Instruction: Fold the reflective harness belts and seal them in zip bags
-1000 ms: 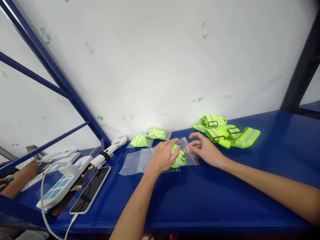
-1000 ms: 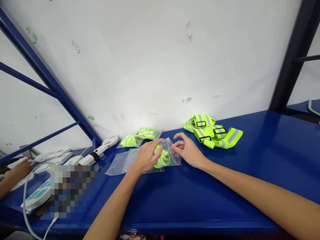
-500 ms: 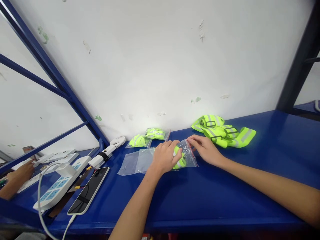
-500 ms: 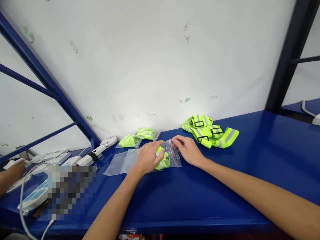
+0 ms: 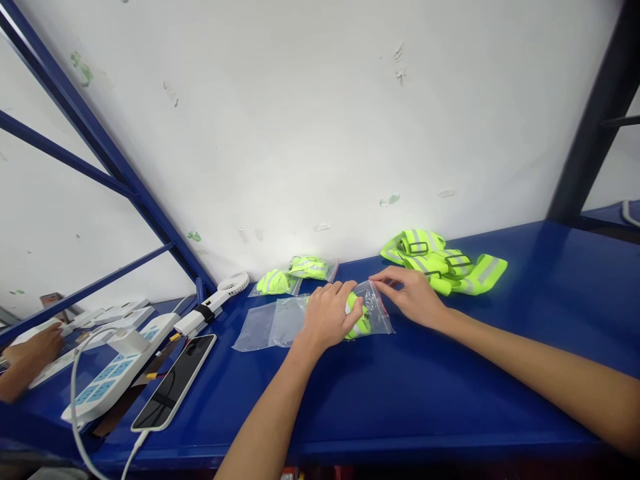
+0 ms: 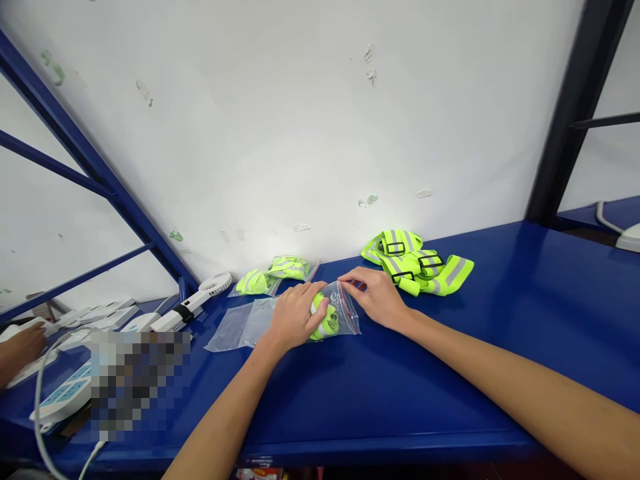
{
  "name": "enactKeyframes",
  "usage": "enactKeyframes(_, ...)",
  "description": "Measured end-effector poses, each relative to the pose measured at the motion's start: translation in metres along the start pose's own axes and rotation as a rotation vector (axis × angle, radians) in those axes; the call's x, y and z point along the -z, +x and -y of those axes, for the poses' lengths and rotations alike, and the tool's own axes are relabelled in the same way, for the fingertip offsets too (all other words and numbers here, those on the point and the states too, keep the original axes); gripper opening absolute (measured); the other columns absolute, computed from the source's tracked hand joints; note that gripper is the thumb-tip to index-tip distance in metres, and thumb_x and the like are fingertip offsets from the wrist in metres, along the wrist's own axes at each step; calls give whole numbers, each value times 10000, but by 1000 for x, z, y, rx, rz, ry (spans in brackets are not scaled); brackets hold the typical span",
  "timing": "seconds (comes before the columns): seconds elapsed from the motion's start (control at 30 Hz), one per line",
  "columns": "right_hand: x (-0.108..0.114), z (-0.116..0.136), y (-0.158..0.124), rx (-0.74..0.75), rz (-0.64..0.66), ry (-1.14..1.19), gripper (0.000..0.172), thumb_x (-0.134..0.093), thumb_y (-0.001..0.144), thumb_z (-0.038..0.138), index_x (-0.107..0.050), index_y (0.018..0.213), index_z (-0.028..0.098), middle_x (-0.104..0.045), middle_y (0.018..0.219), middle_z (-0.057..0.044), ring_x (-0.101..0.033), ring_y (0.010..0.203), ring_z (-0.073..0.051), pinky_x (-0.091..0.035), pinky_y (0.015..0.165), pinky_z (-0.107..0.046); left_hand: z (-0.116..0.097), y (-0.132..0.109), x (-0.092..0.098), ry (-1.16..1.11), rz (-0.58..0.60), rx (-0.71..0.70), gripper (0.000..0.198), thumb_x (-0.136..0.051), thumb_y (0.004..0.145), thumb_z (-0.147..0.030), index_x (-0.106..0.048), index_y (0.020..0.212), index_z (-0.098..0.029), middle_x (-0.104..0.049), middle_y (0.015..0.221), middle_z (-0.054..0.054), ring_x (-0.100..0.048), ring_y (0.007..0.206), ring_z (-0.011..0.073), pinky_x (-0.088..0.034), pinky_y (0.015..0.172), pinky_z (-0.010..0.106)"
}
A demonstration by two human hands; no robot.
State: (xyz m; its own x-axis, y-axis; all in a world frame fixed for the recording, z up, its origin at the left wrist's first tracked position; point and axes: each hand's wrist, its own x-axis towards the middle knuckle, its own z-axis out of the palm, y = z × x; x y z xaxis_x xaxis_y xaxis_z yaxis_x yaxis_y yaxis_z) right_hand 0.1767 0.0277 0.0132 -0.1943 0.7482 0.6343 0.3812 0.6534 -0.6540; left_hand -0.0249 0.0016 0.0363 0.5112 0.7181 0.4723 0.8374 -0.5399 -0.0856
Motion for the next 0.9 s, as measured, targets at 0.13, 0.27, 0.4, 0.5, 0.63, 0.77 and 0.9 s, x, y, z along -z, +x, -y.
enactKeyframes(0.13, -2, -3, -1, -136, 11, 164, 257, -564, 872, 417, -716, 897, 211, -721, 853, -60, -647, 789, -230, -531, 730, -382, 0, 0, 0, -2, 2, 17, 334, -394, 948, -390, -551, 1190, -221, -676, 999, 57, -631, 902, 224, -455, 786, 346)
enactKeyframes(0.27, -6, -6, -1, -314, 71, 472, 298, -601, 833, 471, -678, 876, 186, -669, 786, -35, -626, 730, -190, -543, 693, -338, 0, 0, 0, -10, 18, 34, 353, -377, 954, -401, -546, 1205, -219, -677, 1023, 63, -634, 913, 234, -461, 794, 356)
enactKeyframes(0.4, -5, -6, 0, -447, 100, 590, 356, -555, 856, 498, -661, 984, 183, -666, 865, -59, -634, 753, -187, -535, 659, -316, 0, 1, 7, -52, 43, 67, 368, -358, 960, -406, -545, 1220, -226, -676, 1066, 71, -636, 952, 245, -470, 822, 380)
enactKeyframes(0.5, -1, -4, -1, -398, 178, 558, 349, -601, 828, 471, -652, 1016, 182, -666, 901, -57, -635, 833, -206, -526, 719, -331, 2, 10, 17, -122, 60, 86, 368, -404, 937, -415, -555, 1218, -231, -659, 1143, 79, -617, 1037, 253, -467, 885, 400)
enactKeyframes(0.63, 3, -4, -3, -382, 173, 495, 328, -552, 856, 445, -558, 1097, 222, -648, 936, -33, -627, 856, -203, -514, 693, -318, 6, 36, 28, -336, 119, 97, 389, -414, 924, -411, -565, 1227, -220, -666, 1161, 70, -617, 1059, 237, -471, 916, 381)
enactKeyframes(0.77, 13, -11, 0, -361, 36, 451, 155, -489, 869, 361, -528, 822, 219, -591, 758, 13, -586, 681, -156, -464, 597, -268, 7, 57, 27, -587, 196, 59, 402, -408, 924, -413, -594, 1207, -194, -711, 1045, 67, -653, 945, 210, -497, 845, 322)
enactKeyframes(0.9, 24, -13, 3, -300, 280, 499, 287, -464, 870, 355, -614, 707, 173, -610, 654, -20, -547, 583, -150, -439, 579, -280, 6, 59, 18, -566, 247, 2, 365, -413, 921, -413, -682, 987, -174, -720, 905, 51, -636, 785, 185, -475, 738, 286)
